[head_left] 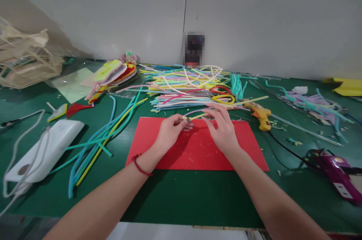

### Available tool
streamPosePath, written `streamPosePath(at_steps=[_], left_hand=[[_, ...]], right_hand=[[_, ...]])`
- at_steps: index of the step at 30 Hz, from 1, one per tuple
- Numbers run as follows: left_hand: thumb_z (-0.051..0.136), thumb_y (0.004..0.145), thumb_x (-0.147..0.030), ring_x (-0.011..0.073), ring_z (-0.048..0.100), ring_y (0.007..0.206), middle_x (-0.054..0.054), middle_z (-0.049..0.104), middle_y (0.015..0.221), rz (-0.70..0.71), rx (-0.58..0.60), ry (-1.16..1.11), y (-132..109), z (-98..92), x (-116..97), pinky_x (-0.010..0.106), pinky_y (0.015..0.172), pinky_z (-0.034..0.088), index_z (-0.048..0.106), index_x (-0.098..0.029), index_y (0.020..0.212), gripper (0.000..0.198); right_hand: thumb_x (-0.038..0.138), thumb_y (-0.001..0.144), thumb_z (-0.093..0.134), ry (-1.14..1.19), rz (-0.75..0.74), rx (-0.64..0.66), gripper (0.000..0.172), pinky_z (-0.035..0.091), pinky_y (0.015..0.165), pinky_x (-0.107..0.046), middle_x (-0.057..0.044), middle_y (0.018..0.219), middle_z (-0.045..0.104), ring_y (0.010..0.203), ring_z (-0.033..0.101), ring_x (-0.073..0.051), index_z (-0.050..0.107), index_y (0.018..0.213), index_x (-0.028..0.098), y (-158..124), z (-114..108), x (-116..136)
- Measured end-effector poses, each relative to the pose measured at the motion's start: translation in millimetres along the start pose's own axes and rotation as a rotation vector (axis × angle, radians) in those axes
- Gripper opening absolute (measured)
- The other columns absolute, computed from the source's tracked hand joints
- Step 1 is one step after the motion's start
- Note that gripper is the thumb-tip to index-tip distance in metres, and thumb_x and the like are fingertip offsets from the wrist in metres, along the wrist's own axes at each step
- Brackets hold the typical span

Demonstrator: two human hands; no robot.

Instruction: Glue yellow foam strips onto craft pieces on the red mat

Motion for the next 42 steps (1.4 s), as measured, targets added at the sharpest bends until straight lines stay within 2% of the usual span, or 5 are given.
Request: streamPosePath(at_steps=[8,17,26,37,42], left_hand=[[0.063,0.078,-0.023,0.0144,0.069,0.066,0.004,0.072,0.07,0.001,-0.017,-0.039,1,-3.0,-1,0.028,0.07,0.056,0.057,-0.017,0.069,0.012],[0.064,0.077,-0.024,0.0139,0.068,0.066,0.005,0.072,0.071,-0.043,-0.036,-0.148,0,-8.3,-2,0.028,0.072,0.056,0.056,-0.015,0.068,0.015],[0.061,0.08,-0.023,0.0141,0.068,0.073,0.006,0.071,0.078,-0.031,-0.035,-0.182,-5,-11.4,-7,0.028,0.075,0.055,0.057,-0.015,0.072,0.012],[0.064,0.079,-0.028,0.0128,0.067,0.067,0.006,0.072,0.078,-0.064,-0.026,-0.208,2,-13.1,4,0.027,0.071,0.055,0.058,-0.015,0.072,0.016],[0.064,0.079,-0.029,0.0128,0.067,0.066,0.006,0.072,0.075,-0.097,-0.04,-0.188,0,-12.8,3,0.026,0.07,0.055,0.057,-0.016,0.07,0.018]], right_hand=[[0.016,0.085,0.053,-0.256,0.027,-0.303,0.008,0.05,0.063,-0.029,-0.004,0.081,0.057,0.074,0.057,-0.016,0.054,0.092,0.02,1,-67,-14],[0.034,0.077,0.059,-0.624,0.416,-0.215,0.013,0.045,0.062,-0.038,-0.002,0.066,0.047,0.067,0.052,-0.023,0.055,0.077,0.021,-52,-137,-130],[0.032,0.084,0.049,-0.702,0.409,0.05,0.017,0.042,0.077,-0.047,-0.018,0.084,0.058,0.087,0.054,-0.033,0.058,0.077,0.02,-45,-114,-159],[0.012,0.071,0.059,-0.431,0.154,0.521,0.027,0.045,0.082,-0.033,-0.011,0.097,0.068,0.091,0.06,-0.022,0.067,0.097,0.014,53,35,-169],[0.015,0.068,0.063,-0.368,0.144,0.571,0.021,0.046,0.079,-0.033,-0.009,0.098,0.068,0.09,0.061,-0.022,0.066,0.089,0.015,64,40,-167]])
Point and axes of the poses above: each hand's wrist, its own y-axis towards the middle knuckle, its own z-axis out of the palm, x = y × z, the point moved 10 cm from there along y, towards the middle knuckle
